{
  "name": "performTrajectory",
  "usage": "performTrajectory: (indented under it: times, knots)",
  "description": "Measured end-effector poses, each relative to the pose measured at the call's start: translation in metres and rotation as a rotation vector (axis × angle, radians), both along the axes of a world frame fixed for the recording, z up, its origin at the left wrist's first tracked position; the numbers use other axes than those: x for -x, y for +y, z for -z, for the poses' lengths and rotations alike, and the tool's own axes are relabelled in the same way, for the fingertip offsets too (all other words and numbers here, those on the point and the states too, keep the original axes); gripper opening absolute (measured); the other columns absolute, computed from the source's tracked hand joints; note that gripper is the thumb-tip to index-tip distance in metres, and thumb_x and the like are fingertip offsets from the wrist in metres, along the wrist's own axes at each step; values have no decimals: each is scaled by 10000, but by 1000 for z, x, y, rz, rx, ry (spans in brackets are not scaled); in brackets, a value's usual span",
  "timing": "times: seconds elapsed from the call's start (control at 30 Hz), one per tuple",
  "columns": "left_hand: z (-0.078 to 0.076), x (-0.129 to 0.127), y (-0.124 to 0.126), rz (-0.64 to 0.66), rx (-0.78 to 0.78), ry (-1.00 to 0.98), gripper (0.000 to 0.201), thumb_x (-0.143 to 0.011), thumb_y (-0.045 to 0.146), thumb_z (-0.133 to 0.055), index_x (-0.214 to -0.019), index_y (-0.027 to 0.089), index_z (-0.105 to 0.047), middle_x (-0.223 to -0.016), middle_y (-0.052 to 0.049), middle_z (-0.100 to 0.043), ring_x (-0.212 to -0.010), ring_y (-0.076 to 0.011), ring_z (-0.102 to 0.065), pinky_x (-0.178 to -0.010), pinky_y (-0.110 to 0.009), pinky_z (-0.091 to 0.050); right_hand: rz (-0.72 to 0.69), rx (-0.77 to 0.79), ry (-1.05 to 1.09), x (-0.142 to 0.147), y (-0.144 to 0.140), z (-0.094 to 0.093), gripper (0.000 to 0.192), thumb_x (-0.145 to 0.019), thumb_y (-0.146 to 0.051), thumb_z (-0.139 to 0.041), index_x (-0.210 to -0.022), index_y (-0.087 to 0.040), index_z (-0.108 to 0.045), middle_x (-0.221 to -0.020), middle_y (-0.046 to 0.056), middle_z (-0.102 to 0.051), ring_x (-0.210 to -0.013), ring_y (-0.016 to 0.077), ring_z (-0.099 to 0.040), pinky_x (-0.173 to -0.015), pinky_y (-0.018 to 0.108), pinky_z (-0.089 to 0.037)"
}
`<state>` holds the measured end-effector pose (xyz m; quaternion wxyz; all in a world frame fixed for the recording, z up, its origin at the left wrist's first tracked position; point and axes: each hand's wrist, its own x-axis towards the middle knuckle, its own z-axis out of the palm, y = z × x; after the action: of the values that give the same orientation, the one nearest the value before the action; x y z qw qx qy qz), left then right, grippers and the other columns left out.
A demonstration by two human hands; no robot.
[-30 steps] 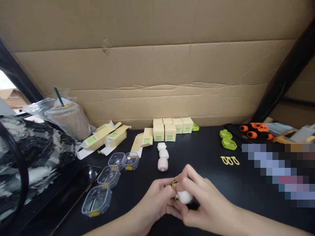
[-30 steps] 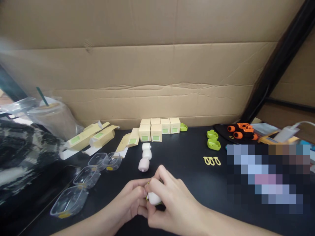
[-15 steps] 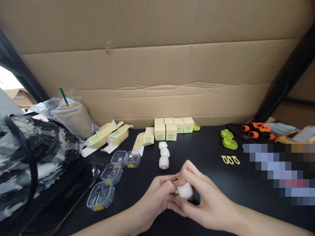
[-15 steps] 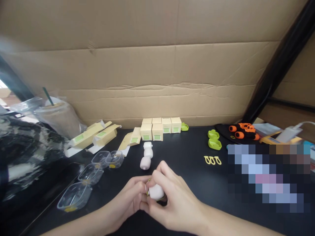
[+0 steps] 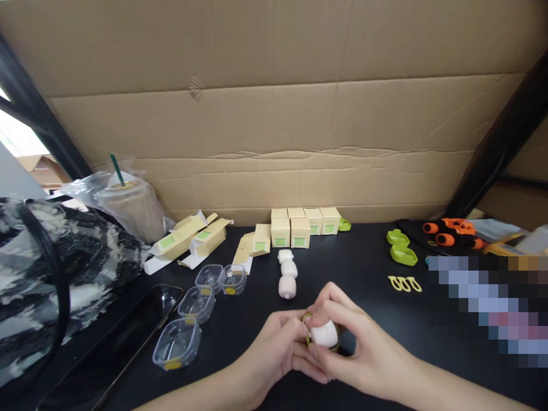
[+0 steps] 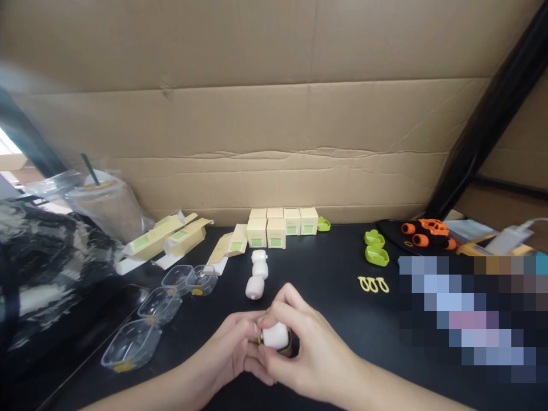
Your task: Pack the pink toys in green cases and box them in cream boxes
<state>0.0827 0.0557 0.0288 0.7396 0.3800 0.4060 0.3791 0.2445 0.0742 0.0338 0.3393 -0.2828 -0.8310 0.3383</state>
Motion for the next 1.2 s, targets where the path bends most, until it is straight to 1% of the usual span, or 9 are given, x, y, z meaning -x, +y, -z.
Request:
performTrajectory:
  times: [0.2,0.37,0.53,0.7,0.87,0.97,1.07,1.13,1.2]
  knots:
    - [2,2,-3,-66,17,-35,212,-741,208,-561,-898,105,-662,-640,-36,-666,-532,-133,-640,-562,-261,-558,16,-34,-18,2,1,5,247,-706,-3,-540,-830,-216,-530,-903,4,-473,-751,137,-563,-652,251,-484]
    - [5,4,-1,-5,4,-51,200,-766,226,-552,-846,80,-663,-659,-49,-652,-549,-123,-647,-597,-247,-556,0,-38,-43,2,1,5,236,-741,-4,-526,-848,-212,-559,-919,11,-478,-752,129,-562,-650,242,-481]
    - [7,5,3,16,13,-92,235,-775,269,-547,-835,73,-661,-633,-70,-674,-574,-146,-681,-595,-233,-546,-15,-18,-22,-3,4,5,233,-802,-75,-544,-979,-221,-576,-968,24,-488,-766,124,-569,-636,233,-497]
    - [8,6,4,57,32,-143,360,-764,327,-509,-988,70,-622,-664,-88,-695,-579,-164,-693,-560,-229,-532,-89,38,-6,-16,17,6,606,-731,-87,-665,-1260,-273,-434,-1188,52,-497,-1052,188,-565,-817,284,-536]
    - [6,6,5,36,24,-129,332,-754,291,-508,-1042,127,-489,-609,-55,-681,-557,-178,-693,-540,-245,-522,-148,84,-2,-22,29,4,435,-723,-132,-722,-1090,-235,-514,-1178,50,-565,-1075,197,-584,-897,320,-508]
    - [7,8,6,69,-22,-113,264,-741,257,-536,-967,143,-462,-629,-72,-691,-574,-189,-696,-549,-259,-524,-173,57,-2,-21,28,3,461,-705,-139,-743,-1089,-228,-505,-1201,62,-574,-1101,207,-579,-924,330,-490]
    - [5,12,8,127,-98,-111,309,-729,247,-596,-987,139,-466,-694,-84,-701,-607,-197,-701,-556,-267,-528,-213,-23,7,-20,26,2,504,-681,-133,-757,-1106,-232,-504,-1196,69,-599,-1090,214,-596,-922,330,-486]
    - [-2,17,10,178,-129,-105,346,-730,281,-622,-1017,144,-484,-738,-81,-700,-652,-203,-696,-562,-287,-539,-198,-58,52,-21,24,2,526,-660,-141,-774,-1103,-240,-507,-1166,70,-626,-1068,224,-615,-911,337,-490]
    - [-18,25,13,235,-177,-29,371,-743,340,-624,-1045,153,-514,-801,-86,-699,-701,-207,-680,-565,-311,-547,-148,-43,153,-21,24,1,506,-665,-148,-768,-1083,-252,-503,-1146,68,-644,-1061,230,-624,-905,351,-492]
